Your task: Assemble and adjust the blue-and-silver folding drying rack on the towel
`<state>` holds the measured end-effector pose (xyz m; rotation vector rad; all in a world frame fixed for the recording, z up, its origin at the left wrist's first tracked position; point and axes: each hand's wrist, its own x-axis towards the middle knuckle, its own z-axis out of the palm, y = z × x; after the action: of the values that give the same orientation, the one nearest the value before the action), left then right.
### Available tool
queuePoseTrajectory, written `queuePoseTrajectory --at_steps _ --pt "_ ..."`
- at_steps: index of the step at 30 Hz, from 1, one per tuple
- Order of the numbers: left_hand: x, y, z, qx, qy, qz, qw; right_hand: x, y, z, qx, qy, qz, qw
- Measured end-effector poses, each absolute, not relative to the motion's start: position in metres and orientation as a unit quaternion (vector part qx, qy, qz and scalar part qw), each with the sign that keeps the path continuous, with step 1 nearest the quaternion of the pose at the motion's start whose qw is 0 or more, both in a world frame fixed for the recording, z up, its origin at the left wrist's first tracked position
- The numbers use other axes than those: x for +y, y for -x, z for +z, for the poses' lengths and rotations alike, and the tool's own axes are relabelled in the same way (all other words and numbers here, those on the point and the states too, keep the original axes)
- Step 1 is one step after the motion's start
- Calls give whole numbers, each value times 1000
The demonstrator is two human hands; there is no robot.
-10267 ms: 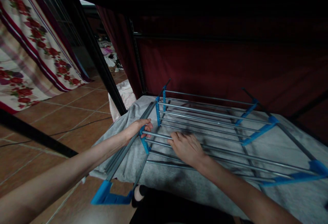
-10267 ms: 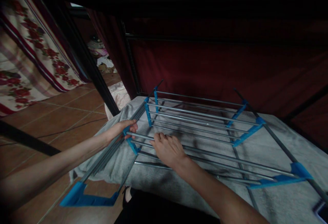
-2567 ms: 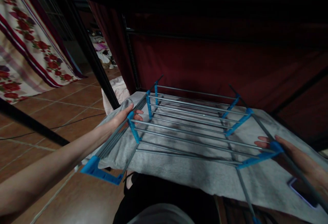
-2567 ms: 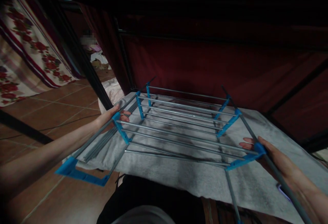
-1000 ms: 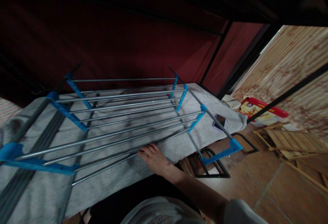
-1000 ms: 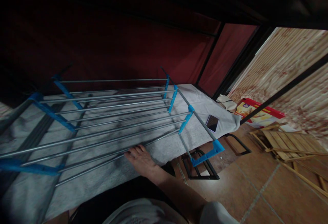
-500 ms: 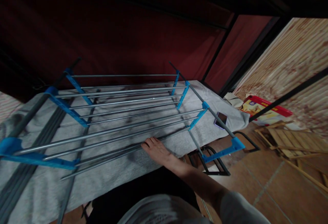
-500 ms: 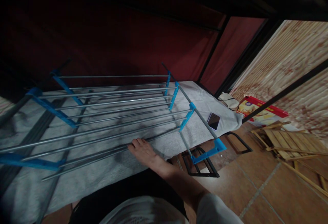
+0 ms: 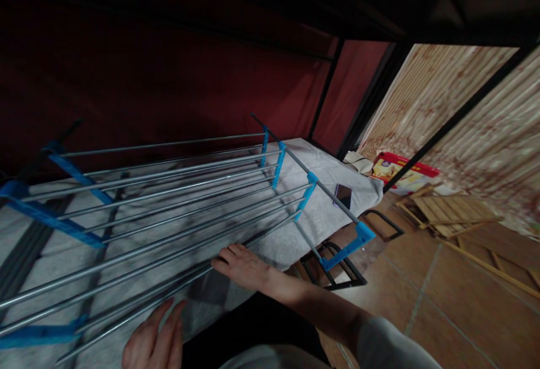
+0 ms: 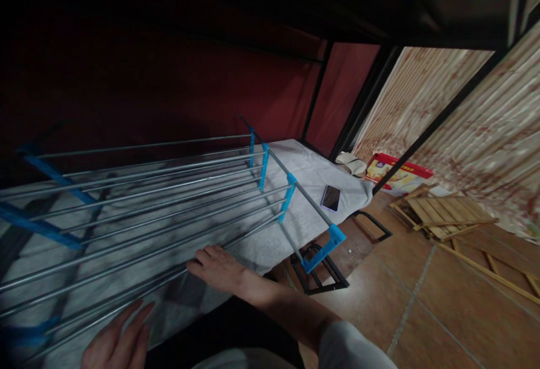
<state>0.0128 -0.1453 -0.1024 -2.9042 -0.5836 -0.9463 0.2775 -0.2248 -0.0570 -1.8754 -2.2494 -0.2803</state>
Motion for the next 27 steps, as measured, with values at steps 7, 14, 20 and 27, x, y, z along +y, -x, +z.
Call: queuePoseTrajectory --at_steps 7,14,20,27 --pt "-120 -16 -100 -245 934 -258 -4 -219 -280 -58 -773 619 -98 102" --pt "-100 -13 -115 -290 926 -242 -2 -224 -282 -53 -767 630 -83 86" --pt "-82 -2 -135 -292 934 -203 -27 -230 -280 -50 -756 642 -84 90" --pt "-74 6 -147 -281 933 -224 -34 -231 -282 -51 -756 643 -73 99"
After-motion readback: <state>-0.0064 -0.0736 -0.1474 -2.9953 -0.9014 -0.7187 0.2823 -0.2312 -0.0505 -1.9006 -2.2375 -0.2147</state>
